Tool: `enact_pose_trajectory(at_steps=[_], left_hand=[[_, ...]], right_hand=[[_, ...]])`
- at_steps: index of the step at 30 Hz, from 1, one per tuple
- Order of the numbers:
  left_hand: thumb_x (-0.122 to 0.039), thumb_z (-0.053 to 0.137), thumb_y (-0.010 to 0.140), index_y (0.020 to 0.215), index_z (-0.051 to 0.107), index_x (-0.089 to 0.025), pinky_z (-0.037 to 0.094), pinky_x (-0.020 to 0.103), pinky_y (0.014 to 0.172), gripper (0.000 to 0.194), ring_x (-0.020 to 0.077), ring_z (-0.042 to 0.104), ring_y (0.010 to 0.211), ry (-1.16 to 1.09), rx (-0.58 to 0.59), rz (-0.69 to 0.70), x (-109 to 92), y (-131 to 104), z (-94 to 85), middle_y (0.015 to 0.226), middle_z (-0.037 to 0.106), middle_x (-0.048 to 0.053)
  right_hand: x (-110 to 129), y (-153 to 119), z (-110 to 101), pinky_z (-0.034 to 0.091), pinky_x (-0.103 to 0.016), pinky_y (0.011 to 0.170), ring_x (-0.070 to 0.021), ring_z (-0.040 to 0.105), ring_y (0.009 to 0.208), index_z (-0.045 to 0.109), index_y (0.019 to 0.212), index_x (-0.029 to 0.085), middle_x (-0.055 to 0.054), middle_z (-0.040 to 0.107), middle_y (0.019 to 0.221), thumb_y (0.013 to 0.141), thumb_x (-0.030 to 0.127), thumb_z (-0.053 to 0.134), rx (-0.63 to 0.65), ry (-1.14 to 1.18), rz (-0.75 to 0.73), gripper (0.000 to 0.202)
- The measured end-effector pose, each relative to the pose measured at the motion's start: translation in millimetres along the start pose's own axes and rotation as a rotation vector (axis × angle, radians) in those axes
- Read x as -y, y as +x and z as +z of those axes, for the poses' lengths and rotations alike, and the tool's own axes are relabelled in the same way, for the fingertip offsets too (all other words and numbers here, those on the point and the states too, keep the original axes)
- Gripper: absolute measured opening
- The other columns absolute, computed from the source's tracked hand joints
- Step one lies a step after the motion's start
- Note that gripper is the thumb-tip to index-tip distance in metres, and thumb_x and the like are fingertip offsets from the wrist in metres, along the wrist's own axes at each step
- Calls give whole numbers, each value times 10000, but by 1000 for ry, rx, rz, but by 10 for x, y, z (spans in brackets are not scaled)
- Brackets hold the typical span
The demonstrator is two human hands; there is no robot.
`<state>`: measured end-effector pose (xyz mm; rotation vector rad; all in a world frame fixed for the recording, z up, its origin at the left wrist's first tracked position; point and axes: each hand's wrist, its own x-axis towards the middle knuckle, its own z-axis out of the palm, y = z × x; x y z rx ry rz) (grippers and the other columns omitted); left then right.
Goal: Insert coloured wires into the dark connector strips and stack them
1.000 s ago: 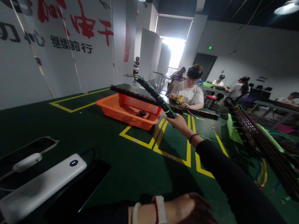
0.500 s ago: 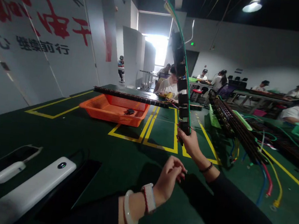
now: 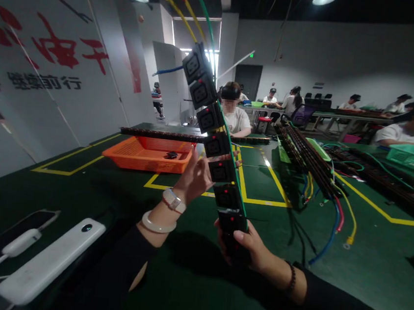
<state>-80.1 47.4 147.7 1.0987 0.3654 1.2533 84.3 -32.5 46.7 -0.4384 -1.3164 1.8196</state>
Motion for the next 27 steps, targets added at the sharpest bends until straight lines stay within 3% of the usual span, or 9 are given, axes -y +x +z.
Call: enact_pose_trajectory(at_steps=[3, 5, 9, 13, 16, 19, 21, 27], left_hand=[[-781, 280, 777, 1216, 555, -205, 401, 485, 975, 774, 272, 554, 1155, -88, 128, -26, 92, -34, 116, 1149, 625, 90], [-750, 283, 802, 1219, 548, -220, 373, 512, 990, 725, 268, 574, 1123, -132, 108, 5, 154, -56, 169, 1077, 651, 72], [-590, 486, 816, 1111, 597, -206, 390, 478, 1002, 498, 216, 639, 940, -198, 55, -10, 203, -104, 220, 867, 667, 28], [-453, 594, 796, 970, 627, -156, 506, 348, 832, 346, 95, 574, 599, -188, 88, -6, 147, -148, 268, 670, 574, -25], [-405, 612, 793, 949, 631, -132, 518, 267, 687, 315, 88, 564, 586, -122, 81, -14, 42, -165, 313, 663, 557, -20], [-383, 621, 792, 971, 635, -133, 503, 212, 612, 308, 85, 589, 620, -73, 0, -24, -91, -163, 346, 706, 585, -14], [-393, 622, 791, 995, 634, -146, 494, 194, 577, 321, 81, 596, 613, -34, -59, -15, -174, -146, 354, 708, 597, -19], [-410, 625, 787, 992, 637, -168, 484, 200, 573, 317, 74, 586, 580, 107, -242, 178, -355, -24, 318, 685, 612, -25]], right_hand=[[-5, -120, 82, 438, -212, 414, -108, 524, 524, 587, 1068, 169, -13, 557, 714, 742, 491, 673, 55, 69, 45, 466], [-44, -171, 91, 438, -209, 409, -104, 523, 511, 587, 1071, 158, -13, 560, 712, 741, 488, 679, 72, 84, 50, 475], [-138, -211, 79, 458, -225, 427, -108, 526, 526, 592, 1069, 142, -13, 554, 711, 735, 500, 687, 86, 92, 50, 499], [-136, -201, 51, 515, -300, 616, -149, 593, 693, 597, 1110, 153, -60, 603, 863, 743, 519, 686, 149, 28, 84, 527], [-78, -166, -46, 477, -367, 825, -201, 594, 924, 579, 1180, 180, -96, 601, 1079, 753, 539, 676, 172, -84, 51, 566], [-39, -108, -236, 381, -422, 972, -231, 516, 1108, 525, 1263, 221, -98, 539, 1239, 833, 545, 582, 75, -165, -82, 541], [-37, -76, -383, 368, -436, 984, -229, 521, 1101, 514, 1270, 228, -97, 547, 1222, 886, 523, 511, -8, -200, -127, 484], [-83, -74, -669, 411, -406, 954, -196, 585, 991, 554, 1189, 225, -68, 573, 1115, 886, 486, 526, -153, -258, -58, 401]])
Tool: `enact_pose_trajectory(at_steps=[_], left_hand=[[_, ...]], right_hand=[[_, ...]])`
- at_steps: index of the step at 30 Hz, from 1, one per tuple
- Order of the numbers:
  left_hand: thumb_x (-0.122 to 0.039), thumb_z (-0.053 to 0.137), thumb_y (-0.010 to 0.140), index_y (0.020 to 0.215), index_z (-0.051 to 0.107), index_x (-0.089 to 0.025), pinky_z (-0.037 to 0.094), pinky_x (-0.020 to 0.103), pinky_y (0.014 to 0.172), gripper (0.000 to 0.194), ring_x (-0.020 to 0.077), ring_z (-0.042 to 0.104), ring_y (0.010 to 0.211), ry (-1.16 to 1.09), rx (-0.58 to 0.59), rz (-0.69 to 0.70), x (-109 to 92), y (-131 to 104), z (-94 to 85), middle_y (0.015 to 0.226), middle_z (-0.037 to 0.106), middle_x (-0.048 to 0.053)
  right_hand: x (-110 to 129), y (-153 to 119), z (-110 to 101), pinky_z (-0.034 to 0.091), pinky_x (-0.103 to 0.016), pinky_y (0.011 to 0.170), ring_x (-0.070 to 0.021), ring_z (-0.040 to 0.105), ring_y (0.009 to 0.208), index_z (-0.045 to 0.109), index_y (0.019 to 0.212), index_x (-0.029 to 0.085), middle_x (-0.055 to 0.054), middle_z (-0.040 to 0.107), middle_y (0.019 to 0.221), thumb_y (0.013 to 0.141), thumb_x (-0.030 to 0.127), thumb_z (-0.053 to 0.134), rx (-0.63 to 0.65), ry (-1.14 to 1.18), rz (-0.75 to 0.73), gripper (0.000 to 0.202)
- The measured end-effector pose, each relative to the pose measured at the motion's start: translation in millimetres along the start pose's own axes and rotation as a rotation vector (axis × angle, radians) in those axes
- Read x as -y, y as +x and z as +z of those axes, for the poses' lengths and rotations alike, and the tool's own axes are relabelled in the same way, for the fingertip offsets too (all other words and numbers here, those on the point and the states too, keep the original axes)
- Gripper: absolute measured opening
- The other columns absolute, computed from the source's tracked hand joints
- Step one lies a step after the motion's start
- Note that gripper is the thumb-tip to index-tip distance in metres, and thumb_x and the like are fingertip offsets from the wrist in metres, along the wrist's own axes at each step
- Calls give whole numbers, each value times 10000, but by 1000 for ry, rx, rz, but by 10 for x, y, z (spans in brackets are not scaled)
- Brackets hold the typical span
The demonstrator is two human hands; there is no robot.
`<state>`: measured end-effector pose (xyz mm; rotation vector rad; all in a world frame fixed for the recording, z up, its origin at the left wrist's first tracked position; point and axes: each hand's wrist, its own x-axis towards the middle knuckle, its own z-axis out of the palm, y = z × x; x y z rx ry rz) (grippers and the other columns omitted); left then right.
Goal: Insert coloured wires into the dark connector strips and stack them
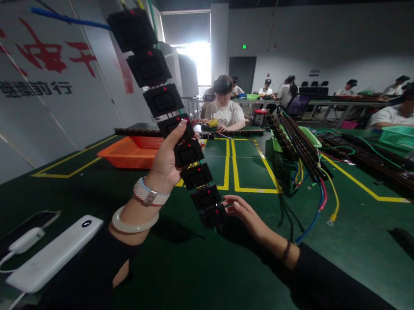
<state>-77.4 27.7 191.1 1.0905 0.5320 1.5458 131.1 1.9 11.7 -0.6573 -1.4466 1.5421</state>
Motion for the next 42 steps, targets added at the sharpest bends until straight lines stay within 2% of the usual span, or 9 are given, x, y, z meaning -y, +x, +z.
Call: enact_pose_trajectory(at_steps=[9, 12, 16, 18, 24, 29, 36, 40, 42], left_hand=[[-401, 637, 786, 1061, 622, -200, 487, 256, 651, 341, 90, 589, 686, 387, -87, 365, -99, 166, -201, 745, 627, -32], [-385, 671, 751, 1016, 638, -190, 500, 283, 669, 331, 90, 586, 647, 537, -125, 450, -38, 245, -375, 747, 630, -34], [-413, 685, 712, 904, 638, -200, 493, 304, 687, 290, 160, 627, 771, 1003, -171, 499, 112, 299, -700, 864, 673, 24], [-431, 651, 734, 897, 620, -207, 482, 298, 689, 279, 176, 625, 794, 1235, -89, 480, 203, 282, -878, 859, 671, 29], [-432, 623, 728, 1016, 546, -180, 470, 309, 739, 391, 208, 623, 840, 1498, 107, 351, 443, 150, -1417, 936, 654, 56], [-347, 576, 716, 1080, 527, -166, 451, 373, 835, 410, 274, 608, 951, 1781, 299, 221, 481, 14, -1741, 1027, 642, 115], [-287, 549, 711, 1050, 567, -169, 420, 433, 923, 359, 303, 574, 1030, 1922, 539, 149, 614, -176, -1879, 1051, 643, 135], [-271, 567, 701, 1052, 573, -158, 349, 463, 1028, 369, 293, 559, 1086, 1900, 600, 163, 688, -220, -1888, 1087, 644, 137], [-311, 576, 726, 1042, 577, -157, 282, 463, 1086, 351, 261, 573, 1073, 1848, 662, 167, 700, -224, -1891, 1082, 650, 119]], right_hand=[[-93, -19, -87, 449, -378, 900, -183, 622, 940, 544, 1160, 202, -72, 593, 1088, 898, 474, 514, -10, 28, 80, 379], [-106, -9, -92, 454, -378, 889, -180, 627, 916, 542, 1156, 196, -72, 603, 1066, 893, 477, 520, -18, 20, 95, 386], [-103, -36, -69, 461, -364, 871, -172, 621, 899, 551, 1128, 195, -54, 606, 1026, 881, 475, 541, -8, -77, 53, 374], [-91, -68, -53, 463, -358, 868, -170, 613, 908, 556, 1116, 191, -51, 608, 1026, 883, 462, 545, 25, -167, 32, 358], [-39, -141, -30, 496, -345, 814, -176, 614, 898, 554, 1131, 178, -66, 640, 1030, 902, 438, 518, 108, -444, -10, 348], [7, -182, -1, 481, -336, 824, -192, 596, 954, 572, 1132, 194, -80, 640, 1066, 919, 369, 485, 191, -779, -191, 290], [38, -285, 53, 451, -308, 670, -178, 584, 749, 608, 1128, 174, -92, 656, 861, 934, 300, 409, 493, -1243, -611, 304], [57, -392, -9, 397, -297, 552, -164, 539, 625, 642, 1084, 221, -60, 628, 730, 916, 315, 452, 535, -1323, -717, 270], [66, -409, -54, 398, -304, 575, -167, 532, 639, 642, 1091, 228, -57, 620, 741, 900, 342, 497, 457, -1314, -706, 265]])
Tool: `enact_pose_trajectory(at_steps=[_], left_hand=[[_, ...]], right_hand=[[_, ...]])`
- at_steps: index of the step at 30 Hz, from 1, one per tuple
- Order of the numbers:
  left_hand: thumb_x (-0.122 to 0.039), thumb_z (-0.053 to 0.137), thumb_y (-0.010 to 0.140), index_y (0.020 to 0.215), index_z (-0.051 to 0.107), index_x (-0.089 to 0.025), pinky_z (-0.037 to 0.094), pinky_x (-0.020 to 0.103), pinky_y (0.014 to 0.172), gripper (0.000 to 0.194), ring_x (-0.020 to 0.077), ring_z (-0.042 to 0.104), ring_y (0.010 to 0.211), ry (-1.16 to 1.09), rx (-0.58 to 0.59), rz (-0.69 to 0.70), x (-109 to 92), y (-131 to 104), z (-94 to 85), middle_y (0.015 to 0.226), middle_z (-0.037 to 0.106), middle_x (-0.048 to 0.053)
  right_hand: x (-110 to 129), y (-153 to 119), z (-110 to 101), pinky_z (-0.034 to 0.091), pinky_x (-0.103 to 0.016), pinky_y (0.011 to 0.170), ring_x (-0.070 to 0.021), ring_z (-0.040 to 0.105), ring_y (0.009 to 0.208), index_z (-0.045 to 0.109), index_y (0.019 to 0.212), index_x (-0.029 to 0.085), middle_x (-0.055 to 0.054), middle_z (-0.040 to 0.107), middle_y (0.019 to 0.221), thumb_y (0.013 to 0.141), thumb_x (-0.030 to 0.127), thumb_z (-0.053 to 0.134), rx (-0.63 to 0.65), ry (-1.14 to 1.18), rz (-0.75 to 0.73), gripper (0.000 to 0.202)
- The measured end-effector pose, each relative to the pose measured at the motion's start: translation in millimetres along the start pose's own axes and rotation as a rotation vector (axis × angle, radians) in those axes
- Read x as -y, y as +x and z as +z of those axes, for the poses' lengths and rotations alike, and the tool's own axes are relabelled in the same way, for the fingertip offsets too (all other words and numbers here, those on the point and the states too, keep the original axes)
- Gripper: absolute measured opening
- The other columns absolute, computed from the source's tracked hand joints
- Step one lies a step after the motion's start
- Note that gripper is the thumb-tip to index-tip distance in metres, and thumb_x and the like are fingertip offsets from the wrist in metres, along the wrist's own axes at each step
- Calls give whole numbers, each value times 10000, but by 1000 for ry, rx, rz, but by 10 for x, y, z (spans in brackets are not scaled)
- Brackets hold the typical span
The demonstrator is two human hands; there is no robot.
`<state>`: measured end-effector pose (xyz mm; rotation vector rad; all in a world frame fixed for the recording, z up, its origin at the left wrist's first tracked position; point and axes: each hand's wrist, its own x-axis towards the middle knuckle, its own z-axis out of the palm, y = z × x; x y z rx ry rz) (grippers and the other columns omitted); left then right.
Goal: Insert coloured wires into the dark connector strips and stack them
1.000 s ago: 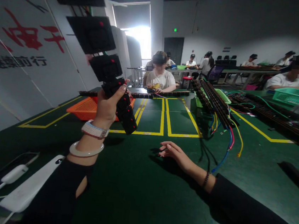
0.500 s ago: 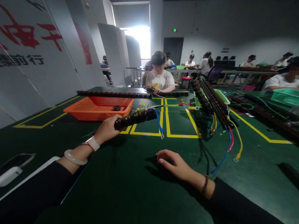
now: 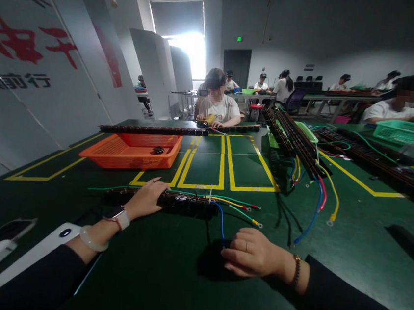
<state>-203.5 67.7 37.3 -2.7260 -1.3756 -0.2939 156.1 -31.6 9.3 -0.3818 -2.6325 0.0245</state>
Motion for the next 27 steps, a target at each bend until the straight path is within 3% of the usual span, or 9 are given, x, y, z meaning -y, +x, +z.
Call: enact_pose_trajectory(at_steps=[5, 9, 12, 16, 18, 22, 25, 27], left_hand=[[-571, 617, 711, 1077, 573, -161, 195, 492, 1126, 552, 254, 537, 1151, -29, 44, 53, 11, -28, -18, 1155, 630, 123], [-650, 615, 675, 1167, 542, -187, 148, 539, 1127, 680, 274, 480, 1231, -14, 68, 70, -35, -95, -72, 1239, 593, 124], [-644, 613, 686, 1228, 507, -224, 76, 583, 1124, 694, 301, 356, 1333, 12, 25, 83, -177, -151, -127, 1339, 527, 105], [-554, 572, 780, 1253, 482, -240, 37, 609, 1116, 574, 319, 258, 1379, 71, -180, -24, -528, -163, -195, 1393, 477, 96], [-513, 551, 813, 1237, 487, -247, 36, 605, 1121, 504, 312, 254, 1381, 59, -245, -37, -740, -121, -218, 1395, 474, 83], [-436, 481, 875, 1289, 430, -248, 112, 540, 1151, 457, 258, 308, 1362, -72, -191, 54, -1177, 42, -195, 1390, 469, 72], [-378, 473, 884, 1320, 389, -213, 158, 511, 1153, 474, 252, 254, 1388, -193, -235, 110, -1524, 174, -112, 1450, 382, 107], [-334, 489, 873, 1289, 428, -221, 150, 512, 1155, 436, 259, 272, 1379, -287, -245, 225, -1755, 232, -48, 1447, 385, 111]], right_hand=[[-118, 30, -49, 411, -380, 831, -222, 528, 934, 598, 1192, 204, -113, 596, 1034, 885, 418, 528, -87, 9, 218, 381], [-124, 87, -61, 346, -423, 948, -247, 473, 1075, 624, 1160, 240, -106, 542, 1187, 867, 460, 552, 17, 64, 193, 373], [-90, 100, -36, 319, -430, 979, -249, 448, 1114, 652, 1069, 241, -91, 522, 1236, 864, 429, 565, 37, 90, 206, 292], [-95, 92, 5, 329, -440, 972, -250, 450, 1119, 640, 936, 226, -81, 517, 1228, 806, 320, 614, -30, 131, 335, 162], [-114, 85, 25, 330, -461, 974, -267, 443, 1132, 609, 976, 221, -95, 497, 1254, 765, 278, 624, -75, 124, 419, 219], [-157, 66, 80, 305, -506, 1009, -308, 389, 1215, 491, 1219, 207, -146, 433, 1334, 711, 254, 618, -175, 69, 545, 525], [-213, 35, 138, 260, -517, 1052, -310, 361, 1263, 429, 1307, 183, -169, 412, 1369, 710, 271, 609, -188, 25, 577, 631], [-278, 4, 180, 220, -525, 1078, -307, 345, 1291, 392, 1351, 164, -179, 415, 1378, 719, 311, 612, -176, 13, 579, 686]])
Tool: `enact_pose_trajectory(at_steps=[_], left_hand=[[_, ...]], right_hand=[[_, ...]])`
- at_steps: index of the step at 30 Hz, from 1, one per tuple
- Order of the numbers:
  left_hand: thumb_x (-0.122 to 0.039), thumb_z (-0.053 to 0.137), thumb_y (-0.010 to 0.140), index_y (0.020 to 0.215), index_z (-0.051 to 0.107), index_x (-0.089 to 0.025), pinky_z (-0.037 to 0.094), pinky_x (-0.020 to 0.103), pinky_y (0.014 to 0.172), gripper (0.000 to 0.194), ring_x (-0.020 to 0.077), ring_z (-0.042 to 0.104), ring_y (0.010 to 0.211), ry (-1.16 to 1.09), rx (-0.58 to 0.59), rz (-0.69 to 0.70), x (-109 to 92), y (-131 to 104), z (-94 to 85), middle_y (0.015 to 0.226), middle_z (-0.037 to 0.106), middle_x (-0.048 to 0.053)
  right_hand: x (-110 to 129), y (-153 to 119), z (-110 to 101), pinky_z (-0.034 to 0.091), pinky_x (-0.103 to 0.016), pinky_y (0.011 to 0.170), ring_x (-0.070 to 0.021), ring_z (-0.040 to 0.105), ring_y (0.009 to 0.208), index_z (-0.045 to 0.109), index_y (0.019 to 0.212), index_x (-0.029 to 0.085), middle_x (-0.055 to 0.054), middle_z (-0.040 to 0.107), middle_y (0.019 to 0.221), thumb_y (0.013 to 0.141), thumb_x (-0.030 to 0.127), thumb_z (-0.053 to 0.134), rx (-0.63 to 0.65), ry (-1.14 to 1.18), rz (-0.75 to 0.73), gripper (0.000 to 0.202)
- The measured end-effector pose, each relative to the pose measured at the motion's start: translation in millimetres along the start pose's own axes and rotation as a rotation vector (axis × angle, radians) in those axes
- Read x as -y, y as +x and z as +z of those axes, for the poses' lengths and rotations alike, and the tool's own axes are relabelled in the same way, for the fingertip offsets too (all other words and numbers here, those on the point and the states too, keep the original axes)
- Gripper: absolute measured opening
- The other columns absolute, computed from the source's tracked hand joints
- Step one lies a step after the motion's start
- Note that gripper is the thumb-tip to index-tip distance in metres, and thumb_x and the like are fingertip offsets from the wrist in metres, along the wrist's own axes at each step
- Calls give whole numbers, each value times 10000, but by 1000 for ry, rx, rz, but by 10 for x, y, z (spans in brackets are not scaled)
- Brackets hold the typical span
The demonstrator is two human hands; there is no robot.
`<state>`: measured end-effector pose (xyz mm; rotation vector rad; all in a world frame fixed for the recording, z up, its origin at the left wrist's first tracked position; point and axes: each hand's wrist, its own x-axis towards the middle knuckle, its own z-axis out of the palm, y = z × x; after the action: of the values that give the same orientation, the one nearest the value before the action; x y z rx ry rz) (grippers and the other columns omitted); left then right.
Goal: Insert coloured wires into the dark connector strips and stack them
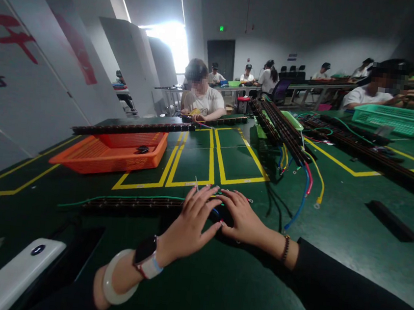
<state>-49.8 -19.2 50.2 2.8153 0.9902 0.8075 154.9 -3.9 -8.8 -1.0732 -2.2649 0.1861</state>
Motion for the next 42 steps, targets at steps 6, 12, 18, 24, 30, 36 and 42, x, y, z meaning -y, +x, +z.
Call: enact_pose_trajectory(at_steps=[6, 12, 18, 24, 30, 36, 42], left_hand=[[-265, 493, 865, 1080, 571, -208, 351, 383, 1056, 236, 217, 504, 1188, -388, 196, 228, -371, 50, 243, 1208, 602, 109], [-291, 496, 869, 977, 605, -203, 431, 346, 931, 177, 192, 585, 1004, -742, 349, -55, -343, 35, 299, 1031, 654, 86], [-406, 488, 879, 955, 544, -136, 499, 327, 737, 286, 184, 646, 814, -1358, 502, -550, -258, 109, 420, 938, 649, 109], [-393, 417, 915, 1076, 534, -101, 474, 389, 870, 353, 222, 672, 893, -1695, 479, -777, -227, 112, 499, 977, 671, 167], [-447, 348, 936, 1175, 487, -46, 346, 441, 1053, 488, 259, 602, 1096, -1887, 441, -935, -224, 132, 494, 1199, 584, 242], [-470, 352, 930, 1238, 459, -1, 310, 430, 1080, 572, 262, 582, 1116, -2007, 323, -962, -215, 131, 527, 1257, 539, 254], [-423, 391, 933, 1134, 539, -101, 357, 406, 1039, 407, 214, 601, 1060, -2052, 121, -981, -232, 135, 571, 1113, 640, 152]], right_hand=[[-243, 53, 47, 149, -526, 1114, -298, 337, 1320, 316, 1426, 152, -189, 393, 1415, 771, 434, 619, 90, -11, 76, 775], [-263, 142, -21, 306, -501, 1024, -291, 490, 1120, 453, 1352, 176, -139, 562, 1163, 689, 490, 700, 79, 16, 126, 774], [-241, 243, -87, 451, -310, 711, -189, 562, 793, 659, 1041, 146, -70, 627, 909, 720, 342, 703, 184, 247, 294, 379], [-228, 285, -137, 380, -221, 528, -114, 512, 586, 652, 820, 139, 8, 624, 683, 736, 326, 669, 392, 611, 400, 206], [-235, 236, -77, 328, -193, 464, -79, 454, 518, 671, 868, 126, 15, 614, 674, 760, 367, 644, 414, 740, 442, 266], [-140, 212, -54, 389, -214, 568, -118, 547, 632, 702, 842, 136, -16, 644, 725, 838, 357, 586, 221, 525, 319, 250], [9, 223, -79, 342, -267, 647, -134, 498, 670, 668, 749, 157, -35, 617, 700, 884, 219, 550, 94, -44, -45, 190]])
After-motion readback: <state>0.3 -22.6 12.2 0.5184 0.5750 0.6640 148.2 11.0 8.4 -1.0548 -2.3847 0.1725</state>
